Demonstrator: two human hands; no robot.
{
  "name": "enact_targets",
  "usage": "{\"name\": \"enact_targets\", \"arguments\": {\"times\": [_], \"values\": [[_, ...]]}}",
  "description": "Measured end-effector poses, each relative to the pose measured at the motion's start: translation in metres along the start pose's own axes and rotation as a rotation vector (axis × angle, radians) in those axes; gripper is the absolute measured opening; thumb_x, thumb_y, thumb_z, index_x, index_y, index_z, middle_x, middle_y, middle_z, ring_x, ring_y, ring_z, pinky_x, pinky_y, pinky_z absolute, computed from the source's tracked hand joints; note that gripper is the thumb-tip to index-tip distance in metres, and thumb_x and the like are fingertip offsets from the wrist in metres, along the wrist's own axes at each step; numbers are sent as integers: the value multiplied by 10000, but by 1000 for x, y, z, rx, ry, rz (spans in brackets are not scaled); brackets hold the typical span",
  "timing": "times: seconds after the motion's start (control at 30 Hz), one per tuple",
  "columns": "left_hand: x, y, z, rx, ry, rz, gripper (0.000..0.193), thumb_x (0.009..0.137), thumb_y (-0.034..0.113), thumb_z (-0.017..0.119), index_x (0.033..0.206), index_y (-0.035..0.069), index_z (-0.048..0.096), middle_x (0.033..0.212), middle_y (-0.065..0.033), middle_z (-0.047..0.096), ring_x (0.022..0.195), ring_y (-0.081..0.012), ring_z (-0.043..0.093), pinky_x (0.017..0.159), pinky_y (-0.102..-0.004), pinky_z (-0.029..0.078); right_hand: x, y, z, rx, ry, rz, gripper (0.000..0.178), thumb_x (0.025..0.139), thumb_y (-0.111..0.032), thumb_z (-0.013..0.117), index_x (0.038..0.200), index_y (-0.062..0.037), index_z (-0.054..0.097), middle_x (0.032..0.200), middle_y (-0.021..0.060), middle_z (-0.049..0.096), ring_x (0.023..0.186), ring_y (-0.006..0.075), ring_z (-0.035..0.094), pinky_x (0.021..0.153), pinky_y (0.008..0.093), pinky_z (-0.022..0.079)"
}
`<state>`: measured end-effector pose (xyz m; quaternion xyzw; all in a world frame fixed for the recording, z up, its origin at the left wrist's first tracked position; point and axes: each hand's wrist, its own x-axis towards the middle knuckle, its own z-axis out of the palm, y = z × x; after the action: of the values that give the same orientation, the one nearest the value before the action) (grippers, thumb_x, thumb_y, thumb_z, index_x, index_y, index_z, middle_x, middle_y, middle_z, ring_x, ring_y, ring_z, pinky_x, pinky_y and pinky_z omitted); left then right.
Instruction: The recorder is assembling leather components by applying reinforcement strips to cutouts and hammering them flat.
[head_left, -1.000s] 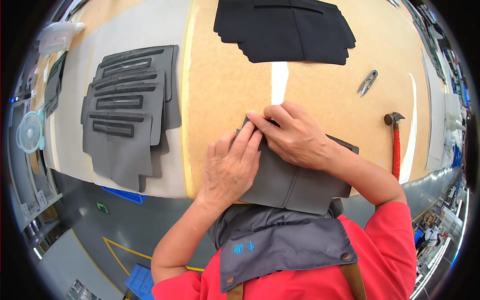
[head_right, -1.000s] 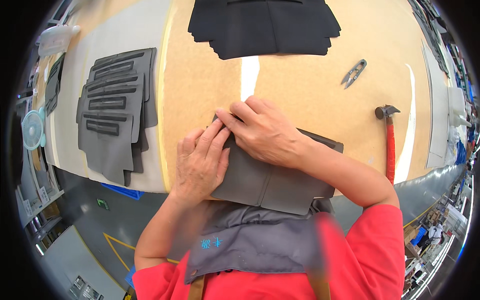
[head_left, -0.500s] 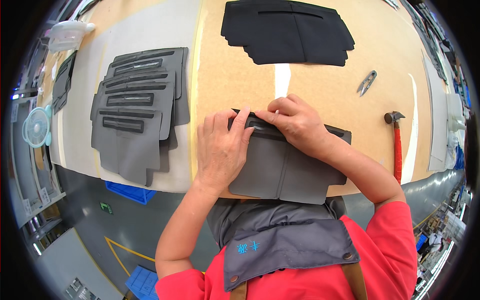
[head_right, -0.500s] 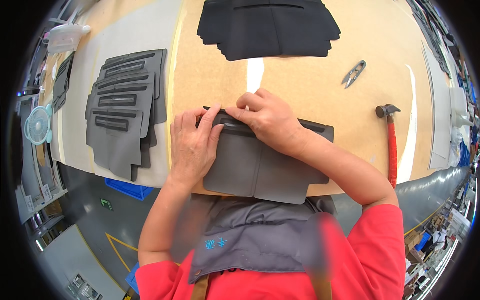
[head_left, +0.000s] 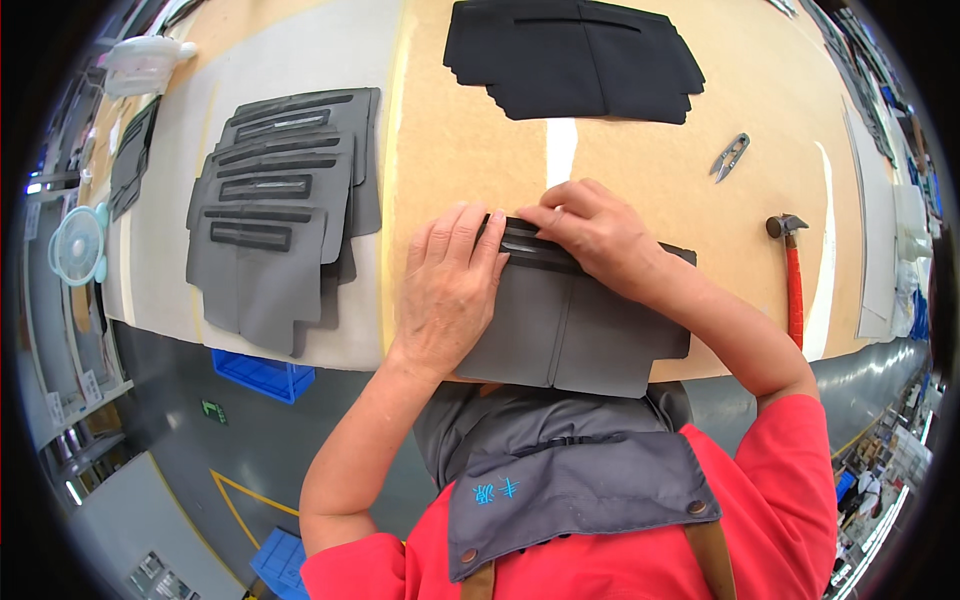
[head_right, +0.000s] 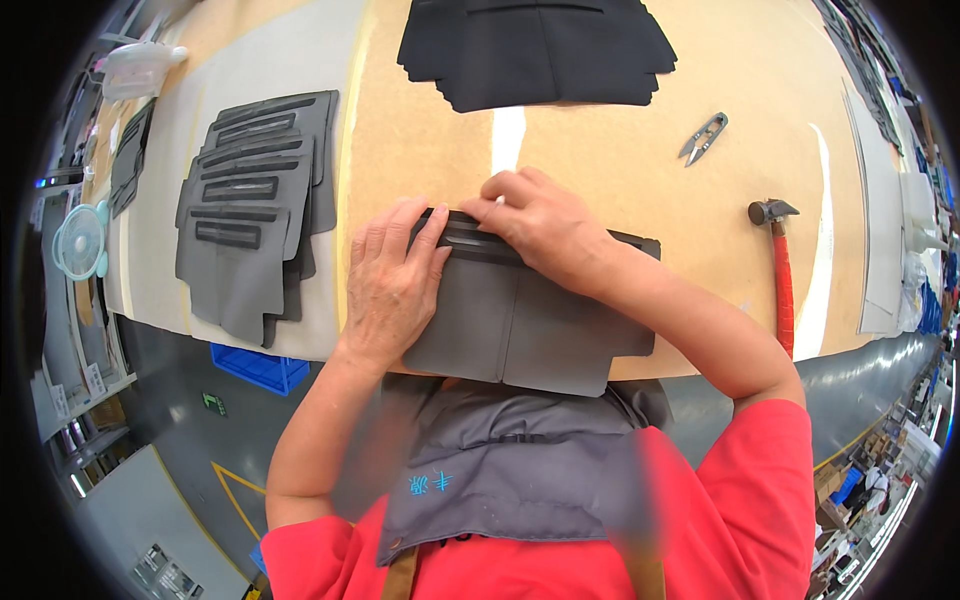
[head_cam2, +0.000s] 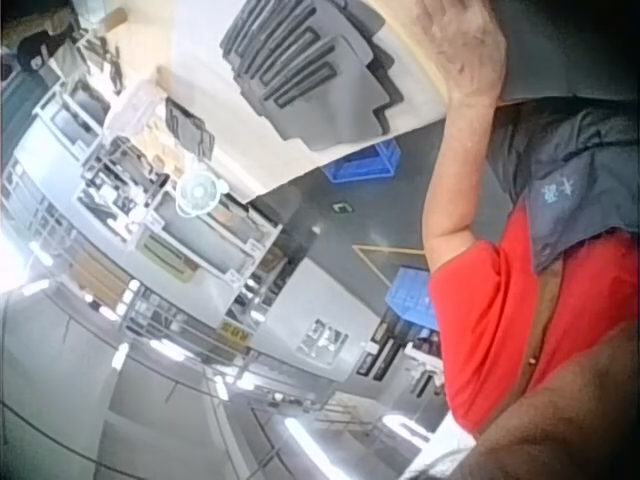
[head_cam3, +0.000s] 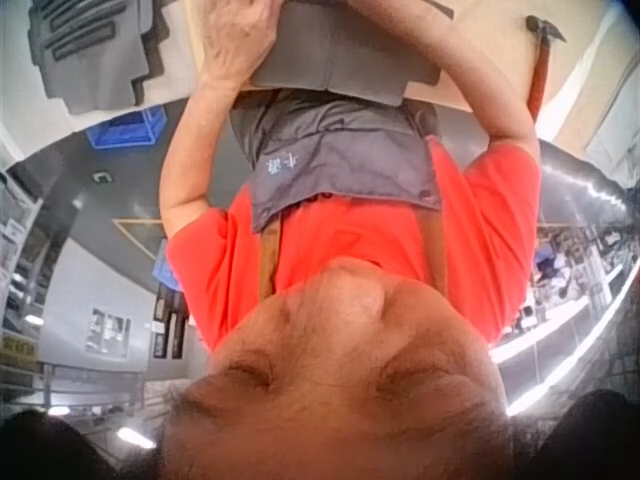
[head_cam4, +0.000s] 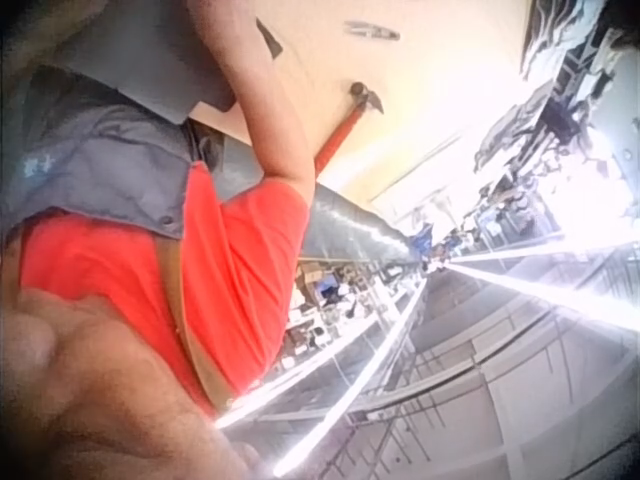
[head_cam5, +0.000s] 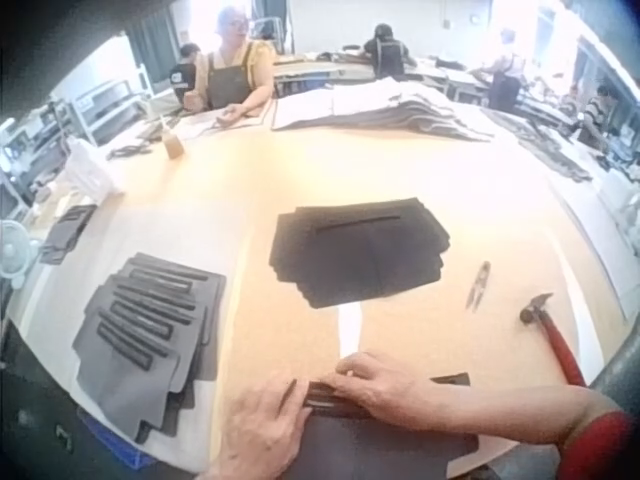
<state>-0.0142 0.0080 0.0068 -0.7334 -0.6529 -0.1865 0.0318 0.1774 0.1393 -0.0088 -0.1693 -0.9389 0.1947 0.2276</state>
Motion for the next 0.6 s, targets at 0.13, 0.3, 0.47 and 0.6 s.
{"name": "enact_targets", "arguments": {"times": [0.13, 0.3, 0.47, 0.6], "values": [[0, 5, 0, -107, -33, -36, 421, 910, 139, 711, 1320, 71, 645, 1262, -128, 599, 1190, -307, 570, 1025, -438, 421, -10, 5, -3, 3, -27, -27, 411, 823, -18, 696, 1227, -88, 724, 1075, 49, 652, 913, 236, 624, 816, 353, 560], [0, 15, 3, 18, -1, -26, 418, 912, 146, 713, 1311, 44, 640, 1248, -144, 590, 1189, -327, 564, 1034, -446, 428, -8, -3, -11, -60, -58, -21, 343, 858, -1, 680, 1187, -75, 737, 1050, 56, 661, 930, 234, 633, 819, 348, 560], [0, 24, 8, -135, -23, -58, 426, 918, 152, 711, 1321, 38, 634, 1275, -156, 572, 1215, -347, 543, 1058, -462, 420, -20, 1, -13, -6, -47, -48, 366, 839, -34, 641, 1196, -72, 716, 1050, 71, 652, 975, 270, 622, 864, 356, 553], [-2, 30, 11, -32, 4, -36, 439, 917, 147, 711, 1323, 7, 621, 1272, -157, 576, 1215, -353, 545, 1067, -475, 417, -18, -1, -15, 3, -10, -12, 305, 849, -25, 655, 1141, -64, 733, 1000, 84, 663, 967, 280, 636, 850, 369, 551]]}}
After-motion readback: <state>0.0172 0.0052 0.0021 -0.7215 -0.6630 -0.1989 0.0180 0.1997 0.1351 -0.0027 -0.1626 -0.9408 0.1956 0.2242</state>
